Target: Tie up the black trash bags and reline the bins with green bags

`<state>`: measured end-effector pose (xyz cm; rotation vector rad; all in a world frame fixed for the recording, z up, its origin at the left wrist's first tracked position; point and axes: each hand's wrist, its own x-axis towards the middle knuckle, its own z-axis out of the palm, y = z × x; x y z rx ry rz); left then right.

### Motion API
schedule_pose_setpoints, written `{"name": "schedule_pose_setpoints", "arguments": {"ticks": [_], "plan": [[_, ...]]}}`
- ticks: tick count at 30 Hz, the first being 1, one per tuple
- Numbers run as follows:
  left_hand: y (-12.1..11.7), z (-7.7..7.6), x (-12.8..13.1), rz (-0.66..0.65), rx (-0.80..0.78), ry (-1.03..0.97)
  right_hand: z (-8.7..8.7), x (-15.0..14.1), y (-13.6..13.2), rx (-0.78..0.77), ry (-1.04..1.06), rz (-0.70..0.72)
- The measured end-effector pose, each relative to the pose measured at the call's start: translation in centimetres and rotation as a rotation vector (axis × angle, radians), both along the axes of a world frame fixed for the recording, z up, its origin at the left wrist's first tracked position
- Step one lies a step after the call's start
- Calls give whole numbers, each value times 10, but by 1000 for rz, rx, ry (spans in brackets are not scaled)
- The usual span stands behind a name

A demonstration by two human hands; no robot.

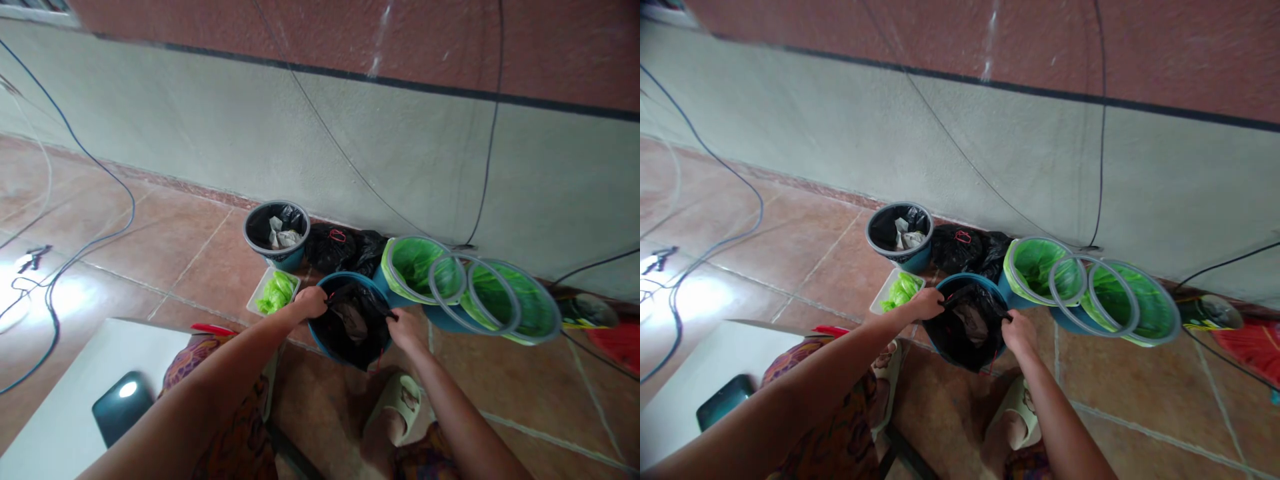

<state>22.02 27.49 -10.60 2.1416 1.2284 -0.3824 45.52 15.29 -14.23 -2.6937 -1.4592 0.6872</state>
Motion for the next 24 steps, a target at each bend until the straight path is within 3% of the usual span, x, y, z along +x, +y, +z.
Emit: {"name": "schedule_pose_setpoints", "arguments": {"ticks": [5, 9, 12, 18, 24], "plan": [[10, 2, 5, 207, 63, -353, -12, -9, -8, 16, 109, 68], [17, -1, 7, 351, 17, -546, -14, -9, -11, 68, 54, 59], [21, -2, 6, 460, 37, -540, -6, -1, -8, 88, 22, -4], [29, -2, -5, 694, 153, -303, 8, 26, -8, 66, -101, -182], [31, 3, -8, 608, 146, -289, 9, 35, -9, 97, -101, -213]]}}
